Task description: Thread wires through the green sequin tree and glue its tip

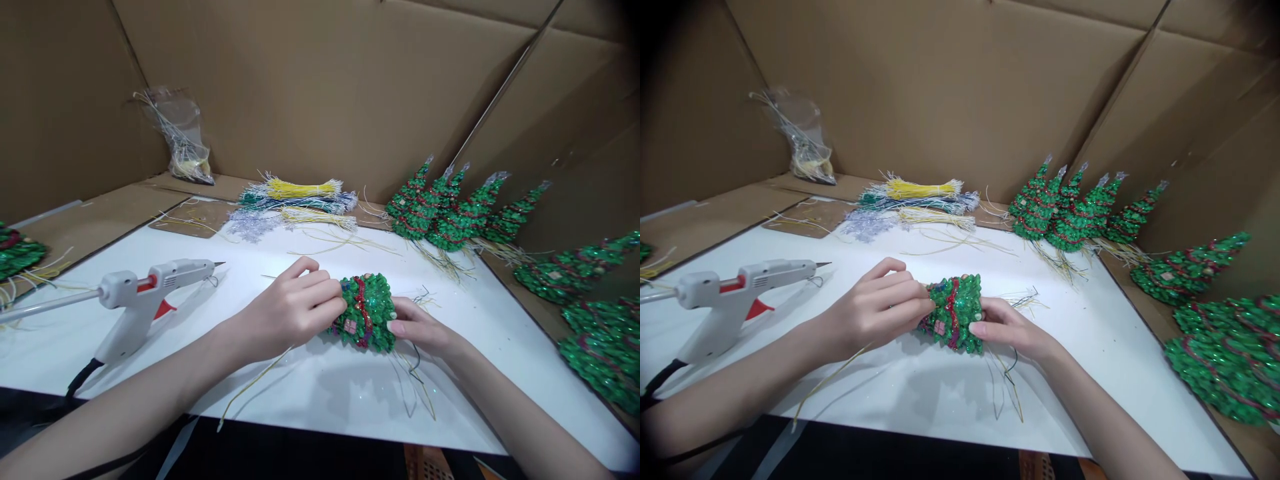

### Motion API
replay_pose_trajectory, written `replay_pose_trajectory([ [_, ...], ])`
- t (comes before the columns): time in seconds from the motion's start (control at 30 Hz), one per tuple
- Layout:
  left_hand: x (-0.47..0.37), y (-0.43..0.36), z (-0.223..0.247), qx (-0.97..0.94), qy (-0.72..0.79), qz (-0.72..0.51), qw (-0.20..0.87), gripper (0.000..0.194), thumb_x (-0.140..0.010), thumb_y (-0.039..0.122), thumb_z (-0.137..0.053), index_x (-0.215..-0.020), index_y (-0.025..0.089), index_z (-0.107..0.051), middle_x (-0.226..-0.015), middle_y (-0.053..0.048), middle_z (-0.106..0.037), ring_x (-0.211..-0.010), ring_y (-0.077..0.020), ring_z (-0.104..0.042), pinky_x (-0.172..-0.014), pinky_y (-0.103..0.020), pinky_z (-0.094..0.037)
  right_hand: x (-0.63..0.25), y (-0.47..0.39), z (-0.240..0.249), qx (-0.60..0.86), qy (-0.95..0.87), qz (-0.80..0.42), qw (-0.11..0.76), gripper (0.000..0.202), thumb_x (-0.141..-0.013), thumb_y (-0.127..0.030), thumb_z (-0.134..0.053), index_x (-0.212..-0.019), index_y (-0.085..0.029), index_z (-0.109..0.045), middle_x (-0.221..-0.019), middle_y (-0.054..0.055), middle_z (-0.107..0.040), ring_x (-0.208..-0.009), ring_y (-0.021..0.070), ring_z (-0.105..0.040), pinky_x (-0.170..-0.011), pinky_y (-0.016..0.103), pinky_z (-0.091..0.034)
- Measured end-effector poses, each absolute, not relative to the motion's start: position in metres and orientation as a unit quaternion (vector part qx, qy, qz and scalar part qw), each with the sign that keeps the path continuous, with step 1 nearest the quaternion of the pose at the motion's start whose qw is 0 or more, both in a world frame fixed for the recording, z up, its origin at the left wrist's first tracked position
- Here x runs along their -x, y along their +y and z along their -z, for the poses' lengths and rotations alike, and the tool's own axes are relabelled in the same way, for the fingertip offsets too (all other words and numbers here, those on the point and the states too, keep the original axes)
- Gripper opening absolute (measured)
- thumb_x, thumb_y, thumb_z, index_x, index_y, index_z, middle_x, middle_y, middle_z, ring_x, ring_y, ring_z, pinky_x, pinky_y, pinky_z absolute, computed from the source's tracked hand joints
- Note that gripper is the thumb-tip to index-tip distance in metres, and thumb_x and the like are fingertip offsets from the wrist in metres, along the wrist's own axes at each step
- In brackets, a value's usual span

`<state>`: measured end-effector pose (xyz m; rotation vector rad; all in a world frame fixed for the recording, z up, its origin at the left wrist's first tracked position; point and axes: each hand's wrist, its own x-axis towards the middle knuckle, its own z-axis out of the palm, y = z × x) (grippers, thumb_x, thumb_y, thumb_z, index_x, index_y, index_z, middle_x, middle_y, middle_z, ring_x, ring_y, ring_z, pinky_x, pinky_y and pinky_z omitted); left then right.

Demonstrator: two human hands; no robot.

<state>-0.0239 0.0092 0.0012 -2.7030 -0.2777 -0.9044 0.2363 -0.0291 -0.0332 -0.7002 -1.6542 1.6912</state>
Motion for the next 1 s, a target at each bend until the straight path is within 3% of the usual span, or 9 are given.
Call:
replay_pose_trajectory([
  [0.33,0.021,0.012,-0.007,0.941,-0.108,0.293,0.127,0.018,-0.093,0.008,-0.046,-0.087,0.017,-0.061,-0.074,-0.001,-0.061,-0.065,-0.0131,-0.047,-0.081,-0.035,-0.036,-0.235,-0.028,0.033,0.262,-0.629,-0.652,0.333,0.028,-0.087,-0.033,-0.067,-0.11,-0.019,-0.071,-0.104,0.004,-0.072,-0.09,0.0143,-0.066,-0.082,0.024,-0.052],
  [0.7,0.03,0.011,-0.017,0.94,-0.155,0.303,-0.031,0.009,-0.092,0.021,-0.055,-0.085,0.017,-0.06,-0.08,-0.002,-0.063,-0.072,-0.0131,-0.056,-0.081,-0.033,-0.037,-0.238,-0.028,0.036,0.292,-0.617,-0.652,0.33,0.04,-0.084,-0.038,-0.068,-0.119,-0.017,-0.067,-0.114,0.008,-0.069,-0.097,0.0195,-0.066,-0.082,0.03,-0.054],
  [1.0,0.027,0.011,-0.012,0.941,-0.151,0.297,-0.052,0.015,-0.093,0.018,-0.051,-0.079,0.017,-0.058,-0.077,0.0,-0.064,-0.068,-0.0116,-0.055,-0.08,-0.032,-0.036,-0.237,-0.028,0.033,0.301,-0.623,-0.641,0.332,0.039,-0.084,-0.039,-0.069,-0.116,-0.017,-0.068,-0.112,0.008,-0.07,-0.098,0.0204,-0.066,-0.085,0.032,-0.054],
])
